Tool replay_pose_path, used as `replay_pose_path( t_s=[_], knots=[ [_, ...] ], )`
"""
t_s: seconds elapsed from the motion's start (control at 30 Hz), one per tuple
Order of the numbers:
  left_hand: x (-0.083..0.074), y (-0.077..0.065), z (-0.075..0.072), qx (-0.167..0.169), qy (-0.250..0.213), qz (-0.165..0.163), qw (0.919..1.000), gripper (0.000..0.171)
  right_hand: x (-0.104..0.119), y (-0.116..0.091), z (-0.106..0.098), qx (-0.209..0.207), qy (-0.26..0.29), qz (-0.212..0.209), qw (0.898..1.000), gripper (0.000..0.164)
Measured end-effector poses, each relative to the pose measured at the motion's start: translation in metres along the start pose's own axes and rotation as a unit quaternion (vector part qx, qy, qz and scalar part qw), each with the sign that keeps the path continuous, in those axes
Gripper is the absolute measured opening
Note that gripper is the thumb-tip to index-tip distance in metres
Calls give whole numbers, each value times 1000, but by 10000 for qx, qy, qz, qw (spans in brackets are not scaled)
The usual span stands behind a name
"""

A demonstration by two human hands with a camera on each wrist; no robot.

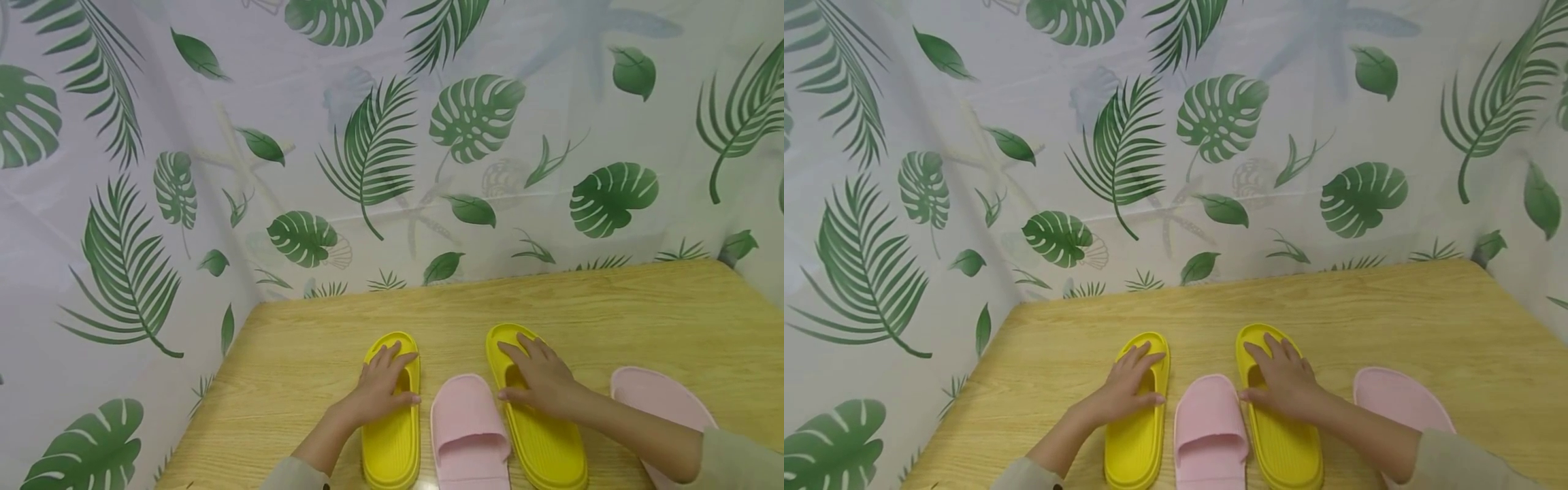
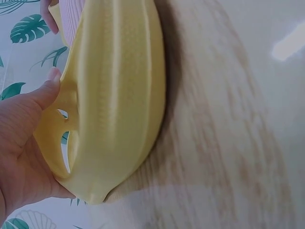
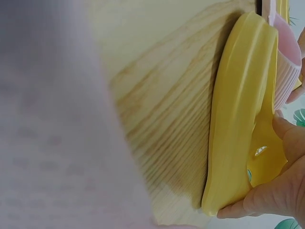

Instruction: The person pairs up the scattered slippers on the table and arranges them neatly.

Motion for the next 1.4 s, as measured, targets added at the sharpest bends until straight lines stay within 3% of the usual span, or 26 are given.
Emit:
replay_pose_path(
  t_s=[0.57, 0.77, 0.93, 1.17, 1.4],
  knots=[
    [0, 1, -4, -200, 128, -30, 9997, 73, 1, -1, -5, 268, -129, 177, 9994, 76],
    [1, -4, -1, -519, 182, -36, 9985, 82, 0, -3, -3, 427, -402, 262, 9979, 80],
    [-1, -11, -1, -822, 402, 189, 9956, 81, 4, -7, -5, 318, -566, 136, 9978, 83],
    [-11, -23, 3, -635, 1113, 491, 9905, 88, 11, -20, -11, 127, -960, -189, 9951, 87],
    [-16, -37, 7, -371, 1436, 854, 9853, 95, 14, -34, -19, 225, -1069, -426, 9931, 84]
  ],
)
Point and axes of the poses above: each hand's wrist, its own y-axis towards the middle knuckle, its own z-axis out of the palm, x = y × z, the point moved 6 cm from there along y, towards the middle knuckle
